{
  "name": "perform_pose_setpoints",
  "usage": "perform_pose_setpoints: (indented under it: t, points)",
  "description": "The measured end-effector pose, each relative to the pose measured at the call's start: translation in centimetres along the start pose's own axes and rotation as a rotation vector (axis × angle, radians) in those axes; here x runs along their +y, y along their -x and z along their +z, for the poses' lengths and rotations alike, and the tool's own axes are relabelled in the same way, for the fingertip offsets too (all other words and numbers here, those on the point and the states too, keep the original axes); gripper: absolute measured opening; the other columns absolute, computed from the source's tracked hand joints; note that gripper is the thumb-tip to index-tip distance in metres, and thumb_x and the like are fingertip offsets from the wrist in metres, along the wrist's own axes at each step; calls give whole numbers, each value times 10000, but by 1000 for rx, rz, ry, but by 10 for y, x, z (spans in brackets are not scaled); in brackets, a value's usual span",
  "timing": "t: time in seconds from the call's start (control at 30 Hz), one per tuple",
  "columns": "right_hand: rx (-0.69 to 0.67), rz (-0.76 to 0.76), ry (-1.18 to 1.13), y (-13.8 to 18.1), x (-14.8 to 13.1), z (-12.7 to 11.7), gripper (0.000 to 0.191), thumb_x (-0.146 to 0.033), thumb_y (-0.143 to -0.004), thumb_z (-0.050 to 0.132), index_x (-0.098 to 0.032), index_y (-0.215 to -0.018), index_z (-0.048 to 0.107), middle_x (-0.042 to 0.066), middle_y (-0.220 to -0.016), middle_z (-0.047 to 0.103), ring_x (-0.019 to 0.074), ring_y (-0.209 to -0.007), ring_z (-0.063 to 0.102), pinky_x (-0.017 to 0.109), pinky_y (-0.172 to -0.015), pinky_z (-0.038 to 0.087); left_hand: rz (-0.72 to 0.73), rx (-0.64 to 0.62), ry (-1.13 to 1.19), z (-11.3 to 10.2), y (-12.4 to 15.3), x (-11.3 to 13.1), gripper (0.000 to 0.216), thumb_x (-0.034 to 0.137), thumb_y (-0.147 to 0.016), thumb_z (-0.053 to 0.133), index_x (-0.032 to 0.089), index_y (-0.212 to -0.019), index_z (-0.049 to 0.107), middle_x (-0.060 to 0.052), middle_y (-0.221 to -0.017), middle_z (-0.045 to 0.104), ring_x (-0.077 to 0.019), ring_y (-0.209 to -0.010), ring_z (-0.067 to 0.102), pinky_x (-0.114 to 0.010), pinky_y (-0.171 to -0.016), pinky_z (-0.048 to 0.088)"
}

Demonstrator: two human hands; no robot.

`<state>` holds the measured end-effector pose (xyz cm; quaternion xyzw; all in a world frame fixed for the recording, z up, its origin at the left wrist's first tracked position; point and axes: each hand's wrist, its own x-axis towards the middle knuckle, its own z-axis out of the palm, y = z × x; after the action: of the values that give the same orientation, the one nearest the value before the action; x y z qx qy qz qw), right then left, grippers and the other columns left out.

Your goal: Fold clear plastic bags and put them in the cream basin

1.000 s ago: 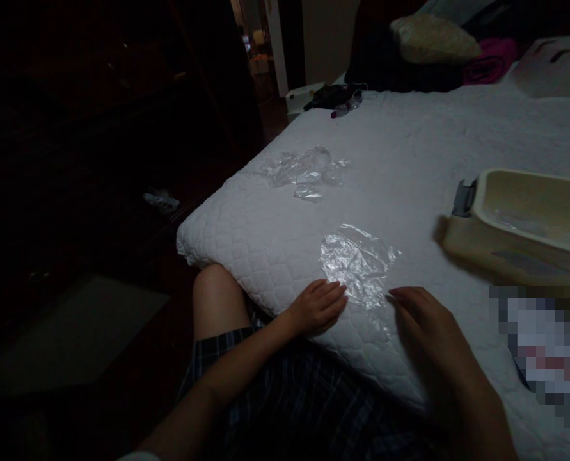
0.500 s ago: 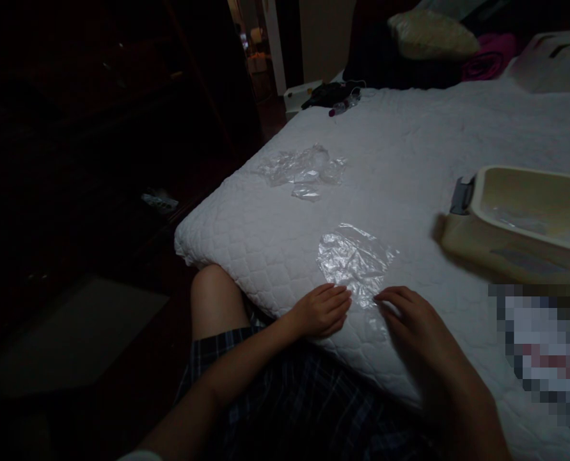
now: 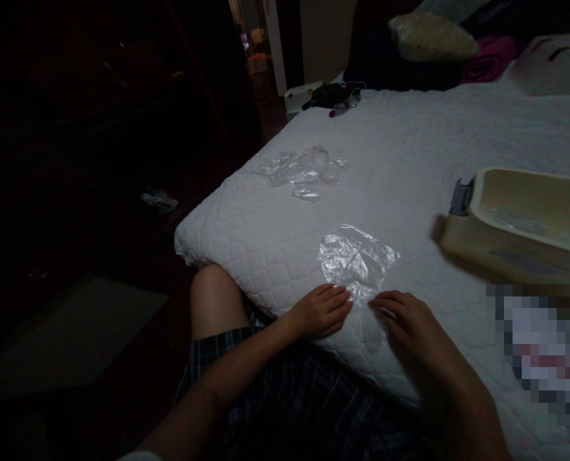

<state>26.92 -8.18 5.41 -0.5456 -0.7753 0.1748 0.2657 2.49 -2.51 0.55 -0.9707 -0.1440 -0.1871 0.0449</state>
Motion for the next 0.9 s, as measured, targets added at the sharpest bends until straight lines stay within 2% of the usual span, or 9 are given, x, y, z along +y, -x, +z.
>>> perform_pose_setpoints:
  t: [0.23, 0.53, 0.7, 0.9]
  points:
    - [15, 48, 12, -2, 0, 6, 320, -439, -882, 475, -237, -913, 720, 93, -905, 693, 229, -824, 652, 400, -749, 541, 11, -11, -9, -1, 0, 0, 378, 334, -937, 445, 128, -1232, 562, -144, -1330, 567, -251, -1270, 501, -409, -1082, 385]
    - [-5, 30, -27, 2, 16, 6, 309, -431, -869, 485, -243, -900, 729, 88, -905, 683, 223, -814, 647, 401, -746, 540, 26, 8, -17, 0, 0, -1, 370, 331, -944, 416, 125, -1207, 576, -137, -1312, 580, -256, -1261, 511, -406, -1070, 395]
    - [2, 160, 3, -1, 0, 6, 301, -433, -883, 499, -214, -851, 703, 82, -901, 678, 217, -818, 630, 374, -756, 511, 21, 44, -23, 0, 0, -1, 364, 326, -942, 414, 124, -1194, 582, -128, -1295, 594, -253, -1244, 524, -397, -1071, 391]
    - [98, 243, 95, -8, -19, 14, 341, -460, -899, 474, -202, -759, 647, 66, -805, 651, 202, -749, 598, 347, -719, 454, 18, 44, -26, -3, 0, 0, 372, 326, -941, 417, 122, -1207, 578, -126, -1290, 597, -255, -1243, 522, -395, -1075, 385]
